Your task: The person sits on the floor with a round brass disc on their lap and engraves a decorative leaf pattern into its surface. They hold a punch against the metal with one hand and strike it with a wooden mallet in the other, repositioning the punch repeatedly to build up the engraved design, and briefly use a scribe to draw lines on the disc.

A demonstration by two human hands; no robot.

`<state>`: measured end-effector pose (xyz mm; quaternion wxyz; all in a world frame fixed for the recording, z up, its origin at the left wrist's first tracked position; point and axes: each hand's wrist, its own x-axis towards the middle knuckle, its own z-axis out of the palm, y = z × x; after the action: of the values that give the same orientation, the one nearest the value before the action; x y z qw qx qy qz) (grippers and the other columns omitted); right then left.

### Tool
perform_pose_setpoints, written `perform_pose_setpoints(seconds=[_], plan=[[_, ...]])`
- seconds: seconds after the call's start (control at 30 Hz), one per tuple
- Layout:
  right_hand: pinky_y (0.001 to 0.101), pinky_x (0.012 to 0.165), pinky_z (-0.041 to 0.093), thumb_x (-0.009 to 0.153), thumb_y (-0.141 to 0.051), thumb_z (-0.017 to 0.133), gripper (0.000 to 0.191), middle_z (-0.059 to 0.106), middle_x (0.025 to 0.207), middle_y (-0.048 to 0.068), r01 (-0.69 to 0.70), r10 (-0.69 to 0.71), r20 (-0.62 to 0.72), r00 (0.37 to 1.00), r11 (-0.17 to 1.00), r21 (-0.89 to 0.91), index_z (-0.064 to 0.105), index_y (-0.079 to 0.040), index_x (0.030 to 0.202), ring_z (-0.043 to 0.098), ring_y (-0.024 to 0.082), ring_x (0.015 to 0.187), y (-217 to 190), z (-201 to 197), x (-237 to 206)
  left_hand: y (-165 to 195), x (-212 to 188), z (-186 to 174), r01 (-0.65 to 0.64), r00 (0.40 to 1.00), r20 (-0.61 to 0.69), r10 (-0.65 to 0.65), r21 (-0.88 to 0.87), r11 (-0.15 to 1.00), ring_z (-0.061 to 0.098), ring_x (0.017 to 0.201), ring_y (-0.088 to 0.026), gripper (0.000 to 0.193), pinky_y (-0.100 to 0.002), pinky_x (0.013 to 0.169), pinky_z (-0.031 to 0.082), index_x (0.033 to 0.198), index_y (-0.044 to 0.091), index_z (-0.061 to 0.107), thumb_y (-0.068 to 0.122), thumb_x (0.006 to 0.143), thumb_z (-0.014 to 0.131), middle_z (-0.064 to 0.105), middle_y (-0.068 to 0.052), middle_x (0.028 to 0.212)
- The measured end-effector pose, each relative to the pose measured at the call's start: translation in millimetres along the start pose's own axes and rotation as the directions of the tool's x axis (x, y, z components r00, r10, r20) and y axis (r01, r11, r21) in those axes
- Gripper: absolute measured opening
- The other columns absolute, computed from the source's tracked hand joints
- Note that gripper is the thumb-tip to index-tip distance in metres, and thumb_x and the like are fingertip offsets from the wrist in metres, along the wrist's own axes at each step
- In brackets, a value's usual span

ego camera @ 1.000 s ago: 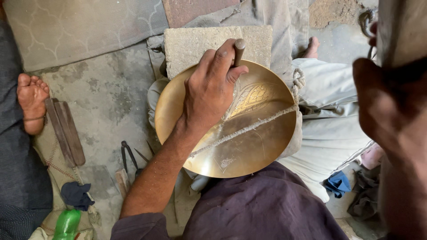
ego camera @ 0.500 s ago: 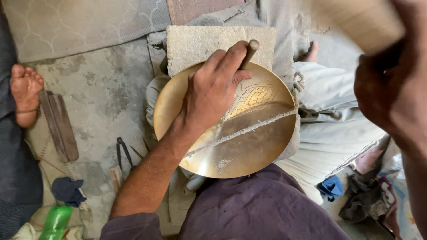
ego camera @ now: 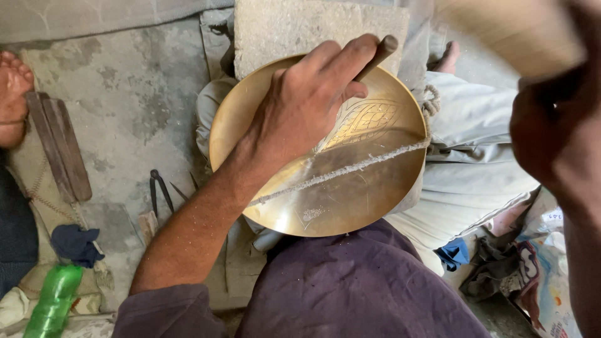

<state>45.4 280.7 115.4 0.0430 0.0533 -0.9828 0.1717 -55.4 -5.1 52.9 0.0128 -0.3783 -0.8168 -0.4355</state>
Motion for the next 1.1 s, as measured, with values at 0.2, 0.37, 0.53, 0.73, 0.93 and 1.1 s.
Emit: perform_pose_setpoints(seconds=[0.2,0.37,0.53,0.73,0.93,1.1], plan=[[0.0346,0.078,0.052,0.107,0.006,0.052,0.056,0.064,0.117,0.023,-0.276,0.276,0.147,0.95,0.961,-0.026,0.046,0.001,0.163,0.063,0.03,0.091,43.4,25.6,-26.2,-5.0,0.6,4.4,-0.018,1.0,0.017,0.017,0.041,0.999,0.074,0.086,-0.018,0.046,-0.03,0.067,0.064,0.14,0.014,0.052,0.009,0.102,0.078,0.065,-0.005,0.101],[0.0346,0.107,0.053,0.112,0.007,0.058,0.033,0.053,0.135,0.027,-0.179,0.186,0.039,0.982,0.83,0.528,0.048,0.004,0.144,0.057,0.032,0.124,74.3,52.0,-44.4,-6.3,-2.5,5.1,-0.037,0.999,-0.003,0.037,-0.009,0.999,0.077,0.093,-0.017,0.049,-0.028,0.07,0.065,0.146,0.014,0.049,0.004,0.105,0.073,0.065,-0.006,0.105],[0.0379,0.107,0.058,0.111,0.008,0.061,0.033,0.059,0.138,0.029,-0.194,0.199,0.028,0.98,0.898,0.394,0.05,0.005,0.142,0.062,0.036,0.129,67.4,53.3,-39.2,-4.4,-2.7,3.3,-0.008,1.0,0.028,0.008,0.016,1.0,0.074,0.086,-0.022,0.048,-0.036,0.071,0.063,0.14,0.015,0.05,0.008,0.101,0.077,0.064,-0.006,0.1],[0.0359,0.106,0.057,0.104,0.012,0.049,0.046,0.056,0.14,0.029,0.047,-0.039,-0.042,0.998,0.973,0.227,0.039,0.013,0.148,0.063,0.037,0.124,50.0,41.2,-38.7,-2.9,-3.3,0.2,-0.005,0.999,0.04,0.005,0.02,1.0,0.073,0.088,-0.026,0.051,-0.038,0.07,0.062,0.142,0.016,0.051,0.01,0.1,0.079,0.065,-0.007,0.102],[0.036,0.106,0.058,0.113,0.009,0.06,0.03,0.058,0.133,0.024,-0.089,0.113,-0.036,0.993,0.911,0.403,0.048,0.008,0.14,0.063,0.035,0.118,55.1,54.7,-42.9,-4.9,-3.8,1.0,-0.024,0.999,0.038,0.024,0.003,1.0,0.075,0.091,-0.023,0.049,-0.035,0.076,0.065,0.139,0.015,0.051,0.002,0.098,0.075,0.066,-0.008,0.105],[0.0313,0.104,0.057,0.112,0.012,0.055,0.031,0.058,0.129,0.02,-0.097,0.102,-0.009,0.995,0.967,0.237,0.049,0.004,0.141,0.064,0.028,0.117,40.2,40.8,-42.9,-4.7,-4.3,1.3,-0.044,0.999,0.015,0.045,-0.019,0.999,0.074,0.089,-0.027,0.051,-0.036,0.072,0.064,0.139,0.014,0.052,0.005,0.096,0.079,0.067,-0.01,0.105]])
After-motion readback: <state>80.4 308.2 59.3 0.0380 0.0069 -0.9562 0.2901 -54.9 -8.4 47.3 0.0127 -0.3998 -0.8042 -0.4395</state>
